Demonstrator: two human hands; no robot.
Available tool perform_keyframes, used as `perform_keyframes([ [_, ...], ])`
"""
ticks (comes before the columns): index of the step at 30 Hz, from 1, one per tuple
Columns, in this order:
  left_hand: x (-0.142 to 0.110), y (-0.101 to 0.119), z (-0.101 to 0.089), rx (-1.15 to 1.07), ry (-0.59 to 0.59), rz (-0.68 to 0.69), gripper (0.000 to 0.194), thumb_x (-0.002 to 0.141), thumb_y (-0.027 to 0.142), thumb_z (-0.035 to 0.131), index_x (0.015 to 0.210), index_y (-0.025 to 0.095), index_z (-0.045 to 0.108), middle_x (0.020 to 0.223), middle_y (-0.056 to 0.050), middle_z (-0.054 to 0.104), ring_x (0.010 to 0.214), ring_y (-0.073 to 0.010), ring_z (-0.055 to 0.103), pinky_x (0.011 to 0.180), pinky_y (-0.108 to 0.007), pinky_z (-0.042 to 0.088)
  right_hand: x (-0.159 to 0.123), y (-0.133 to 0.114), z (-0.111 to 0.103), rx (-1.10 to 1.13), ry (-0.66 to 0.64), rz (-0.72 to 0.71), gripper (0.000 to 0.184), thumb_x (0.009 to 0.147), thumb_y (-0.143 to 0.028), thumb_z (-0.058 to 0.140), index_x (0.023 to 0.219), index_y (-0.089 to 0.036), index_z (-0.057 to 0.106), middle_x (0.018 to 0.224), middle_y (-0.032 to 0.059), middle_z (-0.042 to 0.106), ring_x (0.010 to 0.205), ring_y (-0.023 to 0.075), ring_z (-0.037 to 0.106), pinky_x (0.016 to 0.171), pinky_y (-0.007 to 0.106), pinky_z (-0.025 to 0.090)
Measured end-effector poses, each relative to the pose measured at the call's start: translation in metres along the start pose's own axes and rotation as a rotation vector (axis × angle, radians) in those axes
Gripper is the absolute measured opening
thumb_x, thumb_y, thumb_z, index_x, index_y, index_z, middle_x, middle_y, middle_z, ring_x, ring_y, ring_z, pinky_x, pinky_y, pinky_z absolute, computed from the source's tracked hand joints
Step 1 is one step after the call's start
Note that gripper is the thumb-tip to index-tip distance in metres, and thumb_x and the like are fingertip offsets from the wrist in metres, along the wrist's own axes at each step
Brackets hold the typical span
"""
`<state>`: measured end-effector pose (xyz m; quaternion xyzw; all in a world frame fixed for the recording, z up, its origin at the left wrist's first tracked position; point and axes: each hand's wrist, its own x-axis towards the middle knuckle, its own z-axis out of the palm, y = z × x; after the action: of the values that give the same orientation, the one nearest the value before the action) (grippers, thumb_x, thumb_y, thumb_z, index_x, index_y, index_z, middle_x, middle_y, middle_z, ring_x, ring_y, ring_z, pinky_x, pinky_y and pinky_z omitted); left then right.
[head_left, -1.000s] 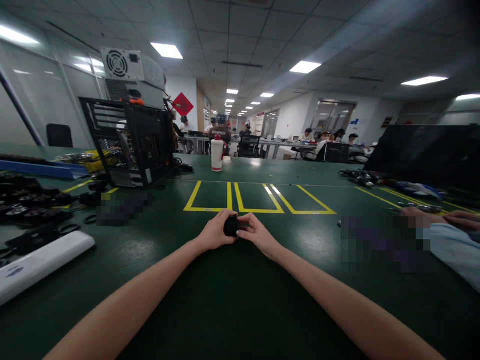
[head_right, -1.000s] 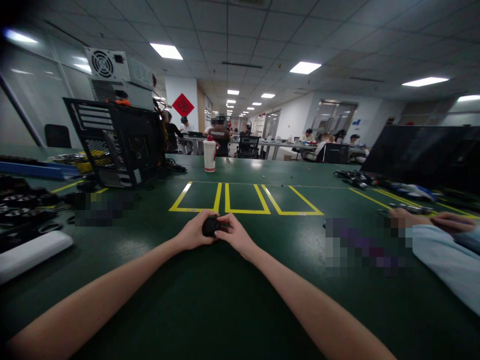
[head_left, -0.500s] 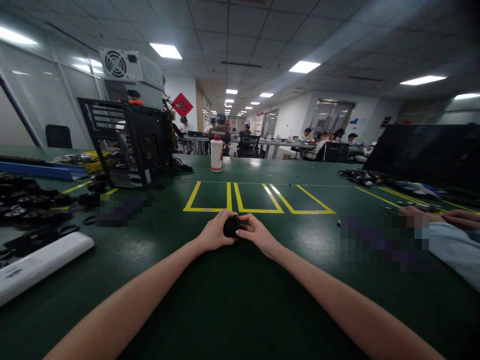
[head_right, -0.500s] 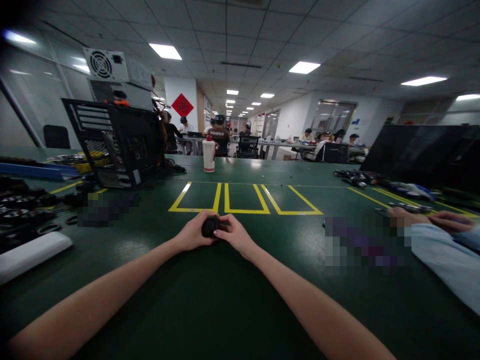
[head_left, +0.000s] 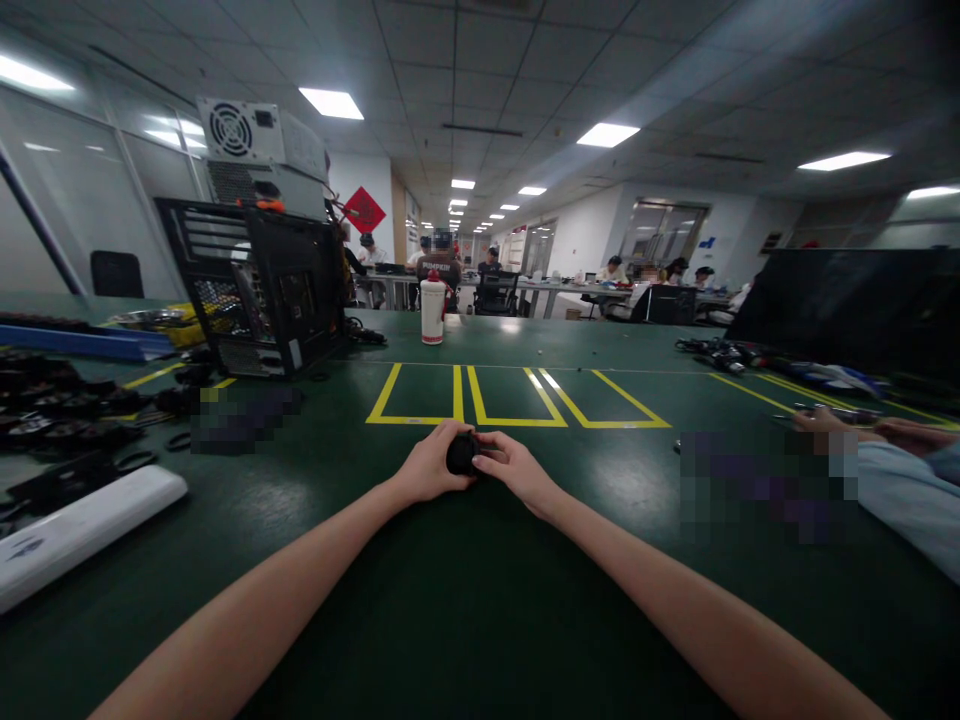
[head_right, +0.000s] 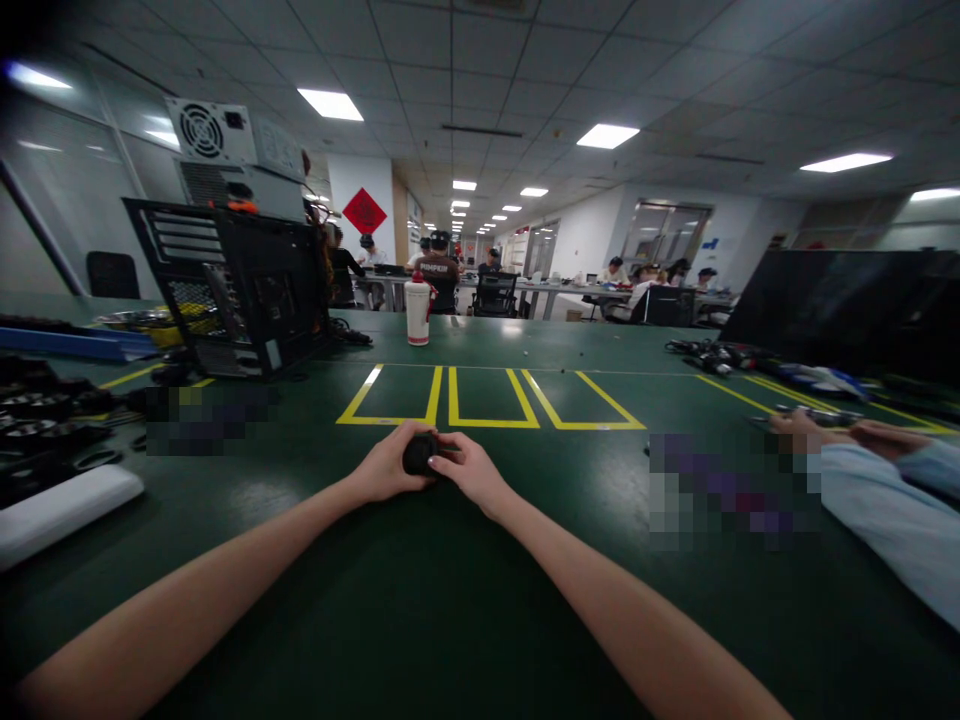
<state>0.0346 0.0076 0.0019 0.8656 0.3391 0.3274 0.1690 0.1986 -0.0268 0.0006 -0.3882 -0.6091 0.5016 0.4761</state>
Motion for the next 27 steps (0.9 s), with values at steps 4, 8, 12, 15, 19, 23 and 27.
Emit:
perform_keyframes([
  [4,-0.0009,0.0017,-0.0011,-0.008,0.000,-0.014,0.057,0.057,0.024,0.065,0.108,0.024,0.038,0.106,-0.002,0.046,0.095,-0.0216,0.049,0.079,-0.035,0.041,-0.0033,-0.0008,0.0013,0.037,-0.017,-0.017,0.031,0.063,-0.021,0.062,0.091,-0.022,0.048,0.102,0.0014,0.052,0.098,0.0180,0.052,0.085,0.036,0.041],
  [8,-0.0010,0.0014,-0.0011,-0.003,0.005,-0.002,0.057,0.058,0.027,0.065,0.108,0.024,0.038,0.106,-0.002,0.046,0.094,-0.0214,0.049,0.078,-0.034,0.042,-0.0034,0.0003,0.0033,-0.009,0.046,-0.042,0.021,0.067,-0.028,0.058,0.084,-0.021,0.048,0.096,0.0012,0.053,0.086,0.0161,0.056,0.080,0.034,0.044],
  [12,-0.0003,0.0004,-0.0004,-0.002,0.008,0.001,0.057,0.058,0.028,0.065,0.108,0.025,0.038,0.106,-0.002,0.046,0.092,-0.0210,0.050,0.078,-0.035,0.042,-0.0005,0.0021,0.0028,-0.059,0.067,-0.054,0.025,0.068,-0.028,0.058,0.090,-0.021,0.048,0.097,0.0015,0.052,0.087,0.0161,0.055,0.079,0.034,0.044],
  [15,-0.0003,0.0004,-0.0006,-0.008,0.006,0.009,0.057,0.058,0.027,0.065,0.108,0.024,0.038,0.105,-0.002,0.046,0.093,-0.0209,0.050,0.078,-0.034,0.043,0.0006,0.0015,0.0007,-0.089,0.055,-0.036,0.031,0.069,-0.027,0.056,0.099,-0.021,0.047,0.104,0.0035,0.051,0.094,0.0171,0.053,0.083,0.035,0.042],
  [19,-0.0008,0.0007,-0.0009,-0.012,0.000,0.001,0.056,0.059,0.027,0.065,0.108,0.024,0.038,0.106,-0.002,0.046,0.093,-0.0205,0.050,0.078,-0.034,0.043,-0.0004,-0.0005,-0.0014,-0.105,0.001,-0.008,0.031,0.071,-0.029,0.054,0.100,-0.020,0.048,0.103,0.0044,0.052,0.094,0.0177,0.053,0.084,0.037,0.041],
  [23,-0.0003,0.0011,-0.0004,-0.010,-0.005,0.011,0.055,0.059,0.027,0.065,0.108,0.024,0.038,0.105,-0.002,0.046,0.092,-0.0205,0.050,0.077,-0.034,0.043,-0.0009,0.0021,-0.0008,-0.066,0.004,-0.043,0.026,0.070,-0.027,0.056,0.094,-0.021,0.048,0.098,0.0020,0.053,0.095,0.0173,0.053,0.083,0.035,0.042],
  [27,0.0008,0.0014,0.0005,-0.002,-0.001,0.014,0.056,0.058,0.028,0.065,0.108,0.024,0.038,0.105,-0.002,0.046,0.093,-0.0211,0.049,0.077,-0.034,0.042,-0.0002,0.0064,0.0005,-0.037,0.032,-0.072,0.026,0.069,-0.029,0.057,0.091,-0.021,0.047,0.097,0.0009,0.052,0.091,0.0158,0.053,0.081,0.032,0.042],
])
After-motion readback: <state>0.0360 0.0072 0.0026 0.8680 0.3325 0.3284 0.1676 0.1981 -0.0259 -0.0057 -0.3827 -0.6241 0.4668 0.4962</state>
